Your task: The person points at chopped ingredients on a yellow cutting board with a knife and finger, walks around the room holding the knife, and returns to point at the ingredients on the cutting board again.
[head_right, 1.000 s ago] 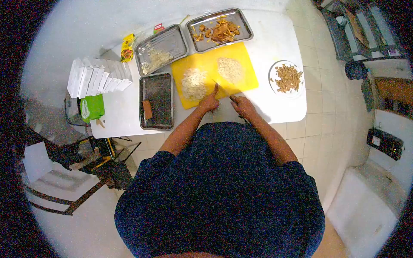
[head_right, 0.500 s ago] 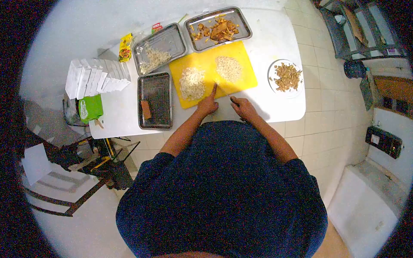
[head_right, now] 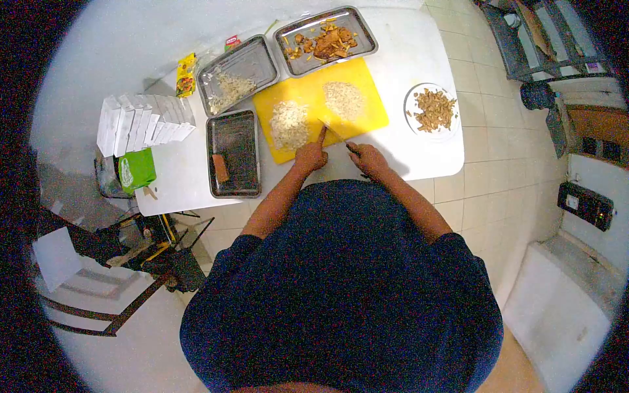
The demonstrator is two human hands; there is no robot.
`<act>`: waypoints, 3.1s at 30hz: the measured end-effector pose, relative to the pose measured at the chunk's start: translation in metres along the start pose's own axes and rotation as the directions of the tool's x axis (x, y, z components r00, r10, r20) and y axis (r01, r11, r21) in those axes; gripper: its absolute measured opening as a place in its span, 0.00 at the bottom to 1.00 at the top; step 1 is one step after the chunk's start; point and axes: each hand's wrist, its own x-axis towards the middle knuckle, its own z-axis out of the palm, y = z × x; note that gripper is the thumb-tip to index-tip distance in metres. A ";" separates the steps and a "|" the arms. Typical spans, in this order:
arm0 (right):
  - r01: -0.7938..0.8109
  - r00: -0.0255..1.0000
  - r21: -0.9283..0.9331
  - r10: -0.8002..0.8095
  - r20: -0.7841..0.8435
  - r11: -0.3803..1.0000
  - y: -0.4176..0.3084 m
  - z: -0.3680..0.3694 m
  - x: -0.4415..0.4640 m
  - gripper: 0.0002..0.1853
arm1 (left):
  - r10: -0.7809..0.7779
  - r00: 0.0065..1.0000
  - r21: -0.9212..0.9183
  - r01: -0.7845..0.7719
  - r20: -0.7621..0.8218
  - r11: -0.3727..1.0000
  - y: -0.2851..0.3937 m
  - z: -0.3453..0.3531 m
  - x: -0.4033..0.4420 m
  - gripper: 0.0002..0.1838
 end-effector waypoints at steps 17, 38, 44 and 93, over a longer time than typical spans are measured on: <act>-0.006 1.000 0.067 0.007 -0.027 0.998 0.003 -0.003 0.008 0.19 | 0.021 1.000 0.054 -0.020 0.000 0.998 -0.001 -0.001 -0.005 0.49; -0.036 0.999 -0.073 0.036 0.008 0.997 -0.014 -0.033 0.001 0.19 | -0.037 0.998 0.057 0.040 -0.046 0.998 0.011 -0.020 -0.003 0.45; -0.017 1.000 0.030 0.018 -0.023 0.999 -0.011 -0.029 -0.001 0.19 | 0.038 0.991 0.048 -0.032 -0.126 0.998 -0.003 -0.005 0.014 0.39; -0.017 1.000 -0.166 0.013 -0.021 0.986 -0.021 -0.019 -0.011 0.12 | 0.053 0.995 -0.067 -0.059 -0.086 0.996 -0.010 0.005 0.004 0.40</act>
